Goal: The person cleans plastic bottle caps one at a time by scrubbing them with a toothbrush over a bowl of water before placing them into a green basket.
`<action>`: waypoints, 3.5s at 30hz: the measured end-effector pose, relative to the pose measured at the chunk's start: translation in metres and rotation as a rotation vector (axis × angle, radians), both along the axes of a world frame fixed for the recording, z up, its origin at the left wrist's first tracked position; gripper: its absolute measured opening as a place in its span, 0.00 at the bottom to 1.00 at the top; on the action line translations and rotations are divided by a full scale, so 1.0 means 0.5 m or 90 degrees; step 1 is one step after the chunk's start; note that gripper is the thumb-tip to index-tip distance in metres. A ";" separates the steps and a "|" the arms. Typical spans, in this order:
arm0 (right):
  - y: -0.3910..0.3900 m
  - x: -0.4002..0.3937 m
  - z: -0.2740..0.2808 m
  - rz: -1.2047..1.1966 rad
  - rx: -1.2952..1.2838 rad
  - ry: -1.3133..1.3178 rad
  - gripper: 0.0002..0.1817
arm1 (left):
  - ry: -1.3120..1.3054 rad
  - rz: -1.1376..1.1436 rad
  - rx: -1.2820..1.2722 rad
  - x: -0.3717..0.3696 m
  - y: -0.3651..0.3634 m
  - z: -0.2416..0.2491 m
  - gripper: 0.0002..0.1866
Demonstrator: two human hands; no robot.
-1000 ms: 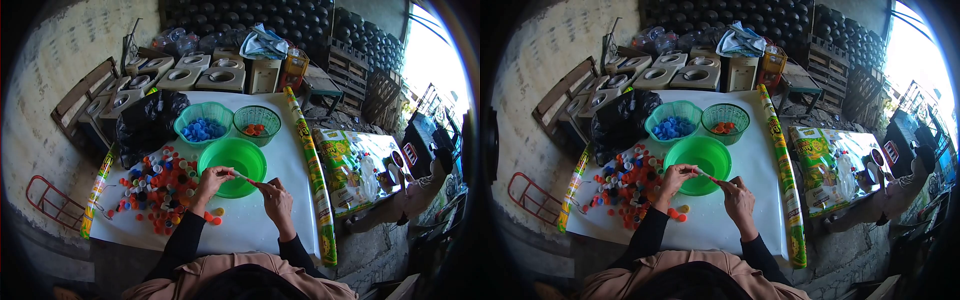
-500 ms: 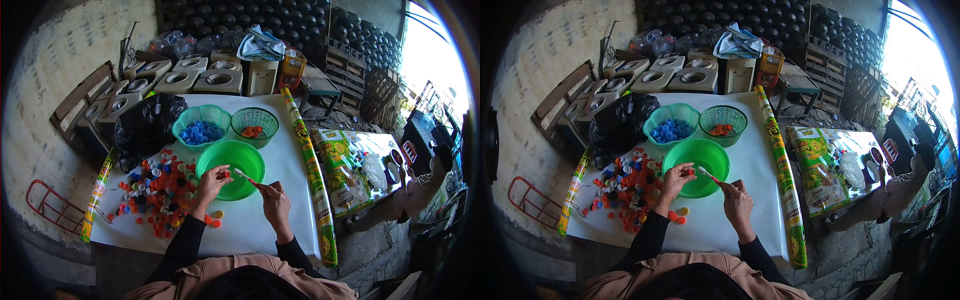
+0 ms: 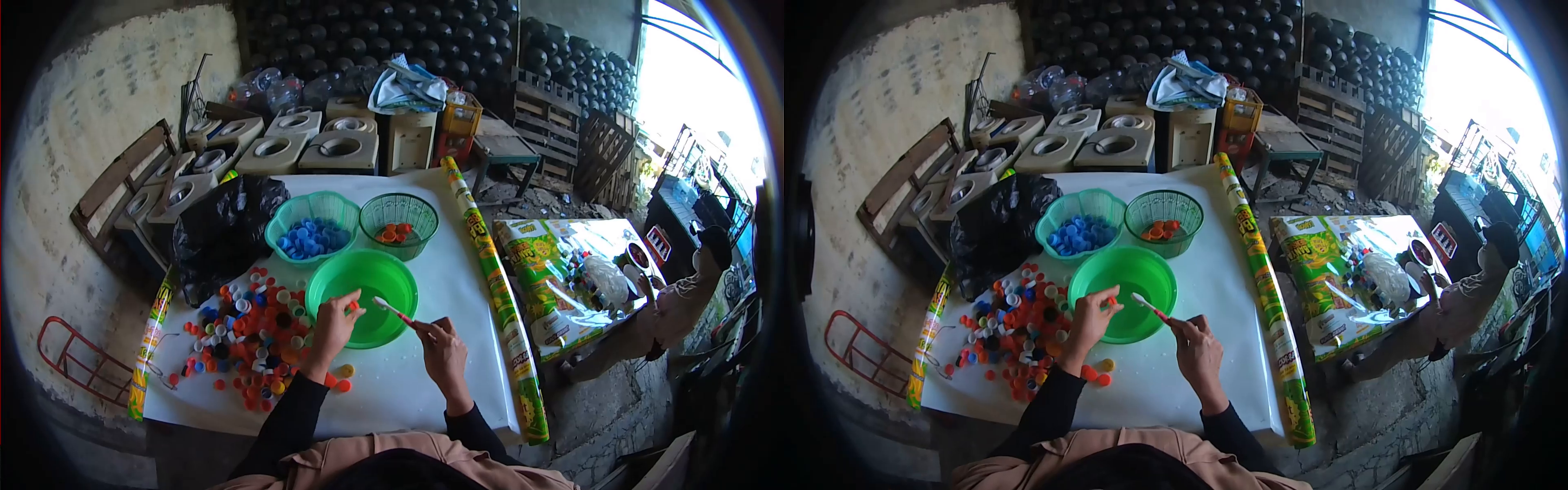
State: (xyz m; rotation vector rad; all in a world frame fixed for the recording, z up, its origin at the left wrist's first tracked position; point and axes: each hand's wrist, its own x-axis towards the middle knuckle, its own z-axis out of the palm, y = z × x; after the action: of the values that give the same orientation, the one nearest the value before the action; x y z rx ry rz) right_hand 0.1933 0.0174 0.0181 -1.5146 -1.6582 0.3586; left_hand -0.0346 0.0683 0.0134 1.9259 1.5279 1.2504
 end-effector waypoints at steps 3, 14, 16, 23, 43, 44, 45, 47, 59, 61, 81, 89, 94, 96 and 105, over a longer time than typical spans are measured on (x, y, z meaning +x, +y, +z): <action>-0.008 0.010 -0.016 -0.009 -0.021 0.006 0.07 | 0.116 -0.043 -0.054 -0.022 0.039 -0.041 0.16; 0.003 0.012 -0.039 0.004 0.007 0.021 0.08 | 0.104 -0.001 0.178 0.066 0.372 0.082 0.20; 0.002 0.013 -0.039 0.006 -0.007 0.044 0.08 | 0.108 0.000 0.193 0.049 0.352 0.107 0.20; 0.007 0.014 -0.042 -0.002 -0.008 0.050 0.08 | -0.019 0.006 0.077 -0.072 0.122 0.176 0.15; -0.004 0.006 -0.008 0.002 0.013 -0.084 0.08 | 0.197 0.188 -0.062 -0.149 -0.214 -0.094 0.19; -0.005 0.006 -0.008 -0.002 0.020 -0.091 0.08 | 0.177 0.190 -0.066 -0.150 -0.216 -0.095 0.19; -0.005 0.005 -0.010 -0.005 0.027 -0.099 0.08 | 0.151 0.190 -0.080 -0.154 -0.217 -0.094 0.19; -0.007 0.002 -0.012 -0.001 0.035 -0.100 0.08 | 0.097 0.190 -0.109 -0.163 -0.222 -0.089 0.19; -0.022 -0.020 -0.006 0.030 0.038 -0.089 0.09 | 0.296 0.237 -0.036 -0.106 -0.263 -0.117 0.05; -0.028 -0.022 0.009 0.038 0.027 -0.111 0.11 | 0.308 0.238 -0.034 -0.103 -0.262 -0.120 0.04; 0.123 -0.049 0.012 0.210 0.049 -0.209 0.05 | 0.340 0.243 -0.009 -0.102 -0.236 -0.115 0.06; 0.111 -0.058 0.014 0.177 0.047 -0.276 0.05 | -0.273 0.117 -0.006 -0.119 -0.204 -0.030 0.06; 0.073 -0.054 0.037 0.183 0.072 -0.211 0.07 | -0.614 -0.005 -0.131 -0.098 -0.124 0.025 0.07; 0.055 -0.050 0.040 0.156 0.071 -0.159 0.07 | -0.686 -0.029 -0.140 -0.085 -0.079 0.008 0.07; -0.010 -0.059 0.004 0.079 0.021 -0.035 0.09 | -0.734 -0.103 -0.197 -0.035 0.018 -0.051 0.09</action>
State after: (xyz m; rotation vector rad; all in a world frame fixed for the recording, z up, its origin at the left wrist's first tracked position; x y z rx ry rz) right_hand 0.1637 0.0122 0.0199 -1.4120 -1.7982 0.3582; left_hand -0.0522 0.0772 -0.0119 0.7852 0.8337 1.5040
